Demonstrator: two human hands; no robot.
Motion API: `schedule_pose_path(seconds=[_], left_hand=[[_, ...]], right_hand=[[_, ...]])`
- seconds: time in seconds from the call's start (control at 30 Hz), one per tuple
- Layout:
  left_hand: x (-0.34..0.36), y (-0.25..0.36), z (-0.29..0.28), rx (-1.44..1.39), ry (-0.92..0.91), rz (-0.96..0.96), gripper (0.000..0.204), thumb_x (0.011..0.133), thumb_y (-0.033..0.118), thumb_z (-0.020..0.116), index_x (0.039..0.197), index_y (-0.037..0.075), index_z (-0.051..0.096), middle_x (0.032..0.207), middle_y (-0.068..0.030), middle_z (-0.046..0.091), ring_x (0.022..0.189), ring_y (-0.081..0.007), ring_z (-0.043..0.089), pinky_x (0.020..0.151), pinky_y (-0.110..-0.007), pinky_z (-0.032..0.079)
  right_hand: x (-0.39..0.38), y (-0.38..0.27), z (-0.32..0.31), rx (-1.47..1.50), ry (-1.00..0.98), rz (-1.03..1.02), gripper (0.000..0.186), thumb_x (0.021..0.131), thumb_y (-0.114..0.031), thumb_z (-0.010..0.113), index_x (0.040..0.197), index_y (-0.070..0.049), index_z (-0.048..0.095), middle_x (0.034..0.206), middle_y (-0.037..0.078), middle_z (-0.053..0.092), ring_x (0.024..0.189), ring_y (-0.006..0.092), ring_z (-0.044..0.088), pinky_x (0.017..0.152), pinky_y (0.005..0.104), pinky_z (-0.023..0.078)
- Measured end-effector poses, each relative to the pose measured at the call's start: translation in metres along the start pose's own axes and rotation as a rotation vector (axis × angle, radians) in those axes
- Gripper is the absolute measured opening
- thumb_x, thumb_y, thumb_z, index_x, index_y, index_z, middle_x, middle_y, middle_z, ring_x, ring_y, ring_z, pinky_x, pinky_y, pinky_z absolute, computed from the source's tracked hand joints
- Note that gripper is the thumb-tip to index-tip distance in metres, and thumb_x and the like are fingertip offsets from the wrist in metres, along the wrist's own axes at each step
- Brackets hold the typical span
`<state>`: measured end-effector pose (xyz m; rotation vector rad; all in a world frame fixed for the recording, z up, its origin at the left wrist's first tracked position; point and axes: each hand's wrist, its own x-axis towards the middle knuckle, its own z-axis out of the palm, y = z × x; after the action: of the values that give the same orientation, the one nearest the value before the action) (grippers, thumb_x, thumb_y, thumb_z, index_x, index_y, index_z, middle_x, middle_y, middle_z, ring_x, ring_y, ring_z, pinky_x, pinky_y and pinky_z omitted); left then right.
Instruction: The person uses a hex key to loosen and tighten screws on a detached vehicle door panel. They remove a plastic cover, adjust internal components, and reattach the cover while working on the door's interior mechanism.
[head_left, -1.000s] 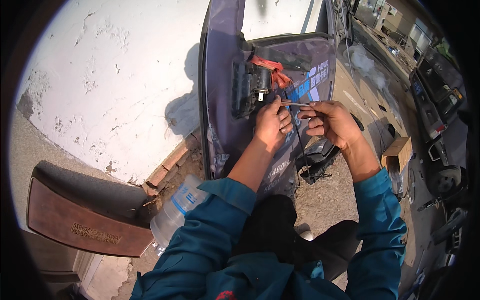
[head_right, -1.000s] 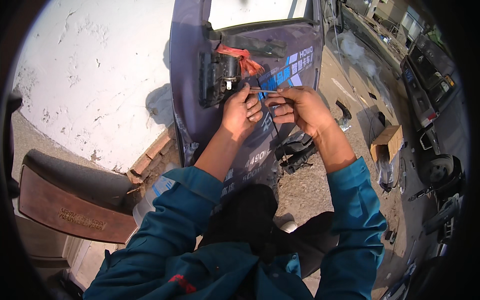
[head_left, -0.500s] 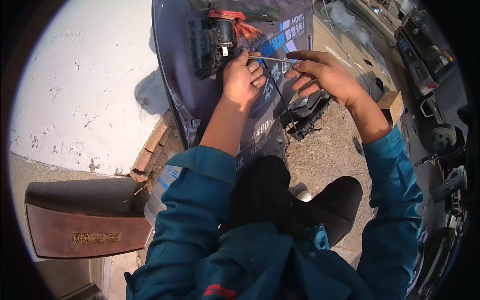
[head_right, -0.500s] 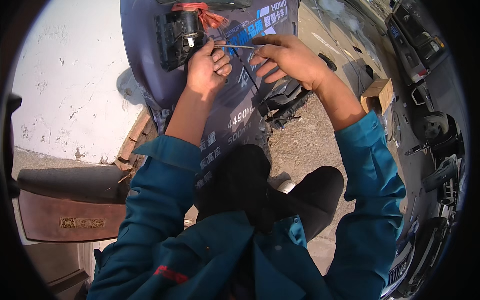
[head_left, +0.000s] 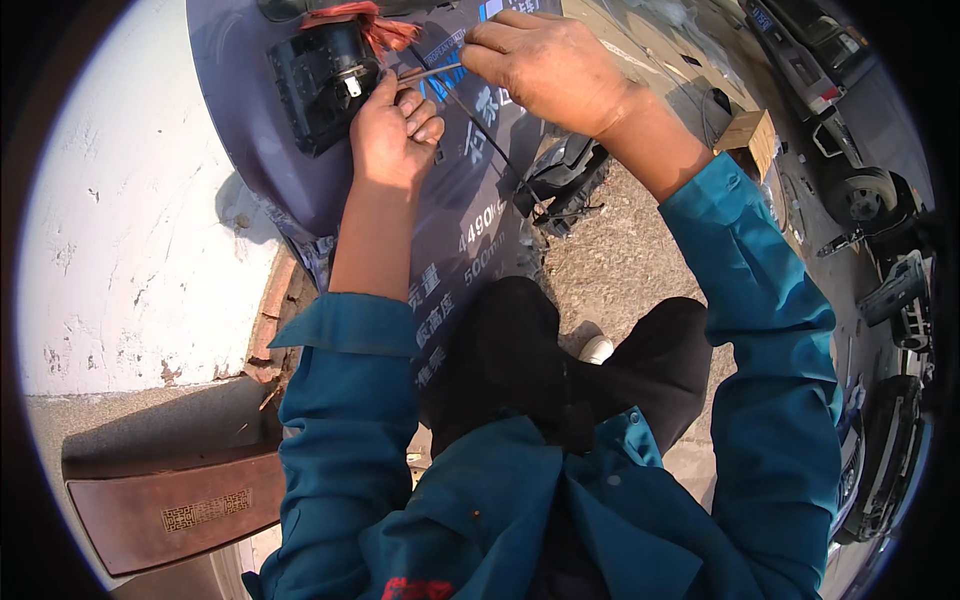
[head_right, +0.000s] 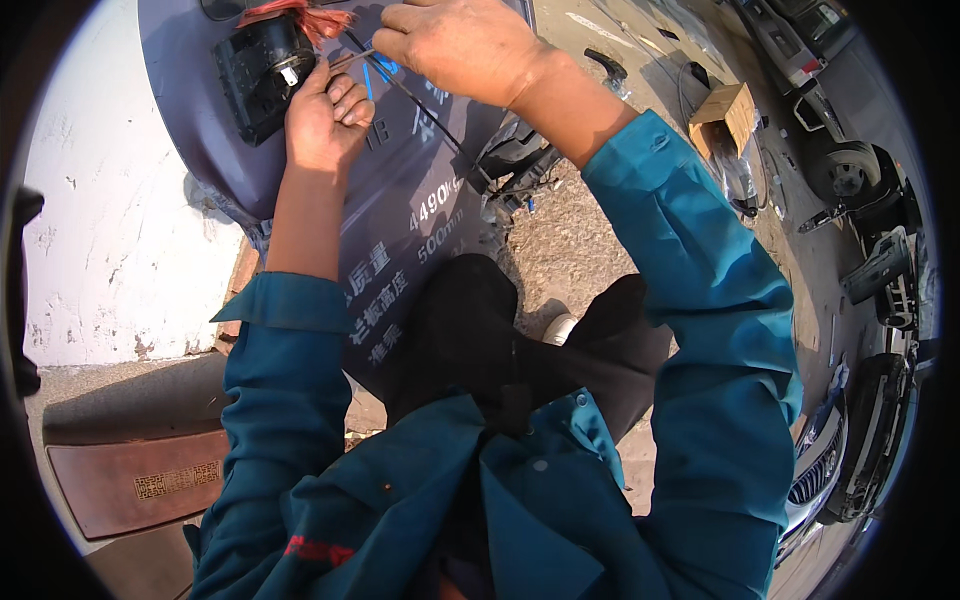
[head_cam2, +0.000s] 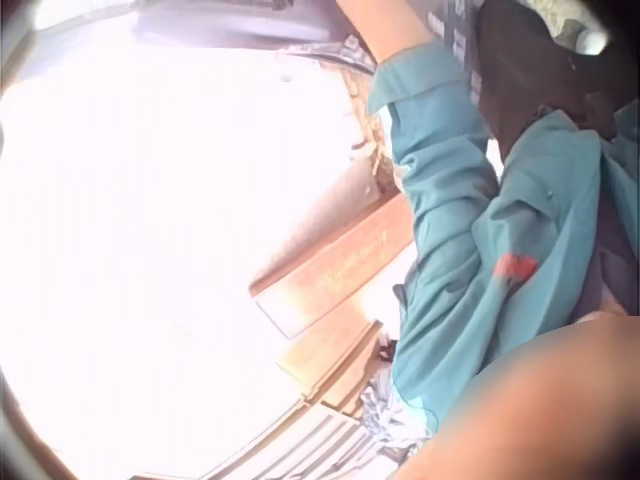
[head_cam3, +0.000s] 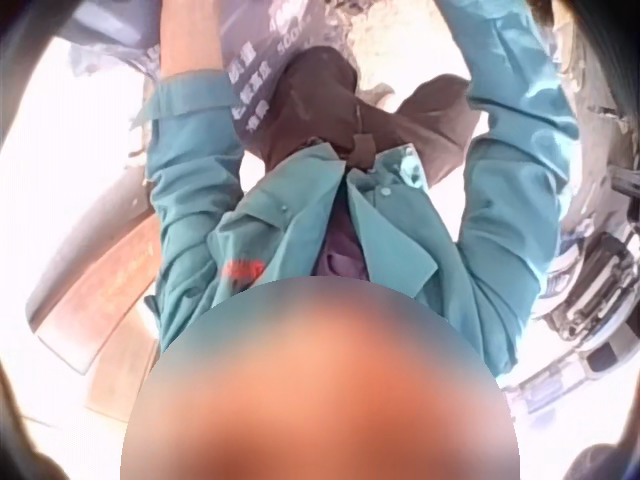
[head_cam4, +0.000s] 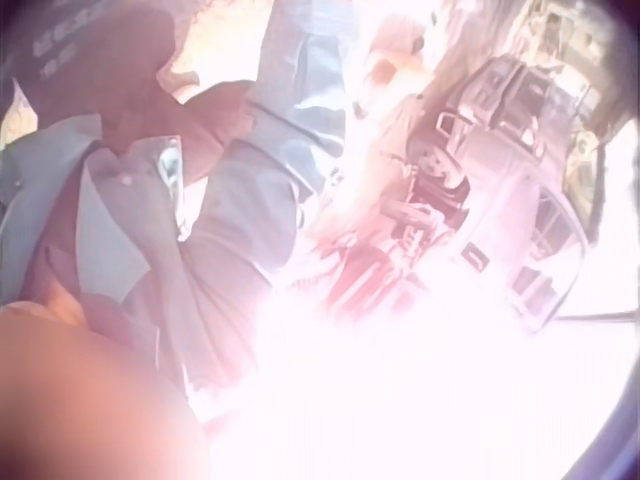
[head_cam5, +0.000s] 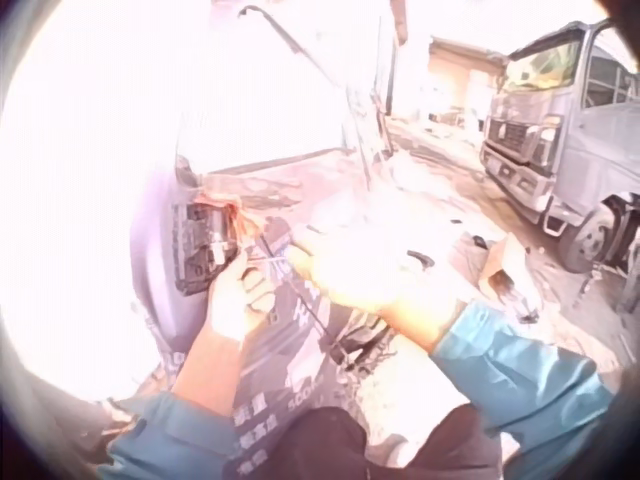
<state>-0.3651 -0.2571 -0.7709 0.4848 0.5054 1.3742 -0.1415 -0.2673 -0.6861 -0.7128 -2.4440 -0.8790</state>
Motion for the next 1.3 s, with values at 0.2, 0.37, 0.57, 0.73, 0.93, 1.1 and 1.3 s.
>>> schedule_pose_path(seconds=[0.2,0.37,0.57,0.73,0.93,1.1,1.3], left_hand=[[0.004,-0.003,-0.006,-0.068,-0.031,-0.026,0.031,0.121,0.030,0.046,0.113,0.004,0.060,0.070,0.0035,0.040,0.054,-0.0092,0.031,0.051,-0.028,0.029],[0.004,-0.004,-0.012,-0.057,-0.065,-0.011,0.031,0.121,0.032,0.050,0.115,0.004,0.060,0.070,0.0040,0.041,0.054,-0.0082,0.034,0.049,-0.026,0.030],[0.009,-0.004,-0.024,-0.026,-0.026,-0.003,0.033,0.119,0.038,0.054,0.112,0.007,0.061,0.067,0.0058,0.040,0.052,-0.0074,0.033,0.047,-0.025,0.030],[0.016,-0.008,-0.037,-0.086,-0.057,0.027,0.041,0.120,0.040,0.049,0.127,0.002,0.065,0.067,0.0057,0.040,0.053,-0.0080,0.034,0.048,-0.026,0.032],[0.016,-0.017,-0.030,-0.156,-0.112,0.081,0.046,0.123,0.035,0.042,0.144,-0.002,0.061,0.073,0.0033,0.043,0.059,-0.0082,0.036,0.052,-0.025,0.036],[0.020,-0.013,-0.039,-0.128,-0.132,0.112,0.046,0.122,0.036,0.047,0.144,-0.002,0.061,0.073,0.0036,0.043,0.059,-0.0081,0.036,0.051,-0.024,0.036],[0.008,-0.023,-0.012,-0.042,0.097,0.029,0.043,0.113,0.045,0.066,0.110,0.002,0.064,0.061,0.0056,0.035,0.050,-0.0077,0.031,0.044,-0.024,0.029]], right_hand=[[0.009,-0.026,0.007,1.166,0.069,1.069,0.047,0.098,-0.018,0.072,0.137,0.006,0.066,0.121,0.018,0.076,0.100,0.0274,0.077,0.081,0.0400,0.067],[0.012,-0.038,0.006,1.606,0.019,1.147,0.032,0.111,-0.022,0.066,0.122,0.008,0.073,0.098,0.017,0.077,0.077,0.0205,0.075,0.068,0.0376,0.068],[-0.015,-0.032,0.010,0.386,-0.002,0.236,0.029,0.091,0.001,0.066,0.114,-0.007,0.082,0.111,0.014,0.074,0.096,0.0376,0.075,0.083,0.0472,0.062],[-0.024,-0.063,0.002,0.948,0.131,0.584,0.044,0.098,-0.013,0.072,0.141,-0.003,0.070,0.108,0.017,0.073,0.091,0.0326,0.078,0.080,0.0435,0.064],[-0.019,-0.058,0.013,1.366,-0.054,1.114,0.033,0.111,-0.026,0.067,0.119,0.006,0.072,0.088,0.016,0.078,0.078,0.0224,0.079,0.066,0.0364,0.063],[-0.011,-0.059,0.029,0.668,0.089,0.732,0.016,0.092,-0.013,0.071,0.100,0.001,0.073,0.090,0.021,0.077,0.084,0.0442,0.075,0.076,0.0533,0.060],[-0.013,-0.045,0.015,0.414,0.147,0.443,0.018,0.077,-0.015,0.076,0.093,-0.008,0.075,0.091,0.005,0.071,0.104,0.0298,0.067,0.084,0.0442,0.057]])
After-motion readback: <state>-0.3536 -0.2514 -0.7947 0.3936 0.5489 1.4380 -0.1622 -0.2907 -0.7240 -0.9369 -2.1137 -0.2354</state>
